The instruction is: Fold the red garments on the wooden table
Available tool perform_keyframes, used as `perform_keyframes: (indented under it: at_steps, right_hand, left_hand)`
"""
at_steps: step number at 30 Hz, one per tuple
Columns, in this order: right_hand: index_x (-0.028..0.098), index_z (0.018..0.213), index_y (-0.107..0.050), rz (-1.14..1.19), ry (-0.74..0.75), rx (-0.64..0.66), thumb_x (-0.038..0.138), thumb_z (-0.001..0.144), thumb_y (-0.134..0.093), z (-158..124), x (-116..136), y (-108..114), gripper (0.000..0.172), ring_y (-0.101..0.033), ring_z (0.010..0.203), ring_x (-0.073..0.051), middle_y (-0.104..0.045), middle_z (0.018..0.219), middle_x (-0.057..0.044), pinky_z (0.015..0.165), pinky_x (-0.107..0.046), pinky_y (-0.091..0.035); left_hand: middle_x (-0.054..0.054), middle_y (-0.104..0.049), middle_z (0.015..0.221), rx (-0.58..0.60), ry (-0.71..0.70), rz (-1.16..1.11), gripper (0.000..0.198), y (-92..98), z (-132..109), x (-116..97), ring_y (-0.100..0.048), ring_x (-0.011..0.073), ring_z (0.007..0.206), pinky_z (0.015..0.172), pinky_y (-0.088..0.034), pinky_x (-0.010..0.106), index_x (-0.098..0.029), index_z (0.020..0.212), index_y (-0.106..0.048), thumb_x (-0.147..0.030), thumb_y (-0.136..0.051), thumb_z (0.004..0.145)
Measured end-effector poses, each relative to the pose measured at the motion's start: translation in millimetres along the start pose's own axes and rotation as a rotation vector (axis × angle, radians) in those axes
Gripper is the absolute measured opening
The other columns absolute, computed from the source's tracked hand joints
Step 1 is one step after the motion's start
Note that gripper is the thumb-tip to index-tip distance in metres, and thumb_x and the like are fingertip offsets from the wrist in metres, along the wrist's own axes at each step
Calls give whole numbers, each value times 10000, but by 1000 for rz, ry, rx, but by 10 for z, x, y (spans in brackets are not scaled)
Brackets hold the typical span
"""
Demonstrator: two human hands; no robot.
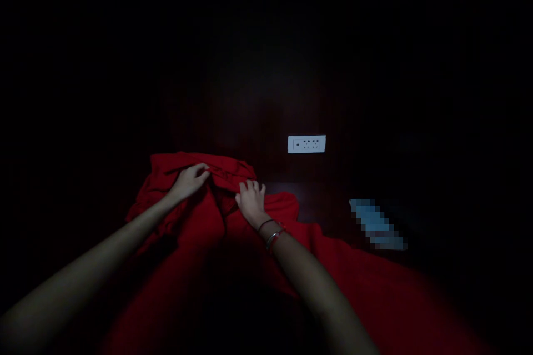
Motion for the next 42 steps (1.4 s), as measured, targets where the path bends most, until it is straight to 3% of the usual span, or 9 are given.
perform_keyframes:
  at_steps: [3, 8, 14, 20, 23, 27, 32, 36, 42]
  right_hand:
    - [160, 1107, -506, -118, 17, -61, 198, 829, -368, 107, -152, 159, 312, -326, 1112, -284, -447, 1197, -155, 918, -486, -203]
    - [157, 1078, -513, -100, -69, -38, 124, 812, -341, 138, -622, 377, 318, -460, 975, -231, -511, 1083, -145, 804, -348, -342]
    - [143, 946, -564, 60, 59, 355, 180, 799, -386, -47, -485, -124, 234, -550, 874, -190, -598, 947, -107, 762, -277, -391]
    - [119, 1139, -415, 78, -156, 212, 322, 655, -608, 142, -492, -374, 559, -120, 1260, -360, -124, 1392, -189, 877, -490, -323]
    - [102, 1029, -457, 145, -134, 85, 240, 651, -587, 212, -476, -420, 423, -245, 1213, -318, -259, 1309, -194, 901, -459, -318]
    - [138, 887, -478, 217, -100, 16, 55, 677, -429, 234, -595, -438, 231, -496, 884, -194, -523, 966, -114, 789, -325, -391]
    - [157, 835, -480, 356, -245, 20, 135, 724, -420, 422, -1076, -226, 127, -486, 650, -136, -518, 715, -13, 630, -251, -393]
    - [136, 742, -529, 163, -118, -75, 48, 675, -414, 437, -1104, -30, 159, -459, 822, -157, -494, 851, -65, 730, -266, -370]
    - [148, 853, -609, 44, 124, 433, 181, 714, -527, 45, -623, -540, 165, -474, 954, -216, -493, 1074, -122, 802, -338, -369]
  left_hand:
    - [44, -611, 764, -66, 60, 103, 232, 69, 2, 75, -545, 171, 712, 684, -383, 243, -171, 790, -551, -257, -338, 767]
    - [78, -628, 889, -132, 150, 138, 273, 172, 84, 296, -561, 207, 837, 762, -391, 276, -168, 869, -565, -235, -315, 779]
    - [133, -614, 955, -109, 265, 214, 323, 169, 102, 424, -561, 265, 863, 710, -421, 343, -158, 992, -542, -242, -324, 767]
    - [92, -631, 883, -126, 259, 174, 288, 213, 129, 374, -575, 240, 818, 674, -424, 307, -189, 968, -530, -271, -335, 773]
    - [94, -628, 876, -101, 232, 224, 287, 207, 138, 356, -579, 234, 810, 674, -423, 303, -182, 994, -508, -262, -338, 778]
    - [118, -610, 908, -58, 174, 309, 294, 155, 134, 359, -577, 235, 836, 694, -424, 308, -163, 1036, -479, -226, -331, 789]
    - [131, -586, 953, -3, 87, 510, 321, 83, 92, 410, -585, 236, 820, 664, -439, 313, -166, 1093, -436, -211, -315, 800]
    - [125, -586, 962, 93, 10, 570, 293, -57, 68, 436, -584, 229, 840, 669, -439, 299, -173, 1055, -454, -232, -341, 791]
    - [100, -614, 909, 133, 16, 484, 222, -130, 127, 472, -581, 230, 820, 646, -434, 289, -193, 924, -507, -277, -377, 764]
Point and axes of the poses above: each hand's wrist, its own z-axis towards the middle knuckle, its own y-axis out of the back of the hand, x = y × z, the point moved 7 cm from there along z, towards the middle knuckle
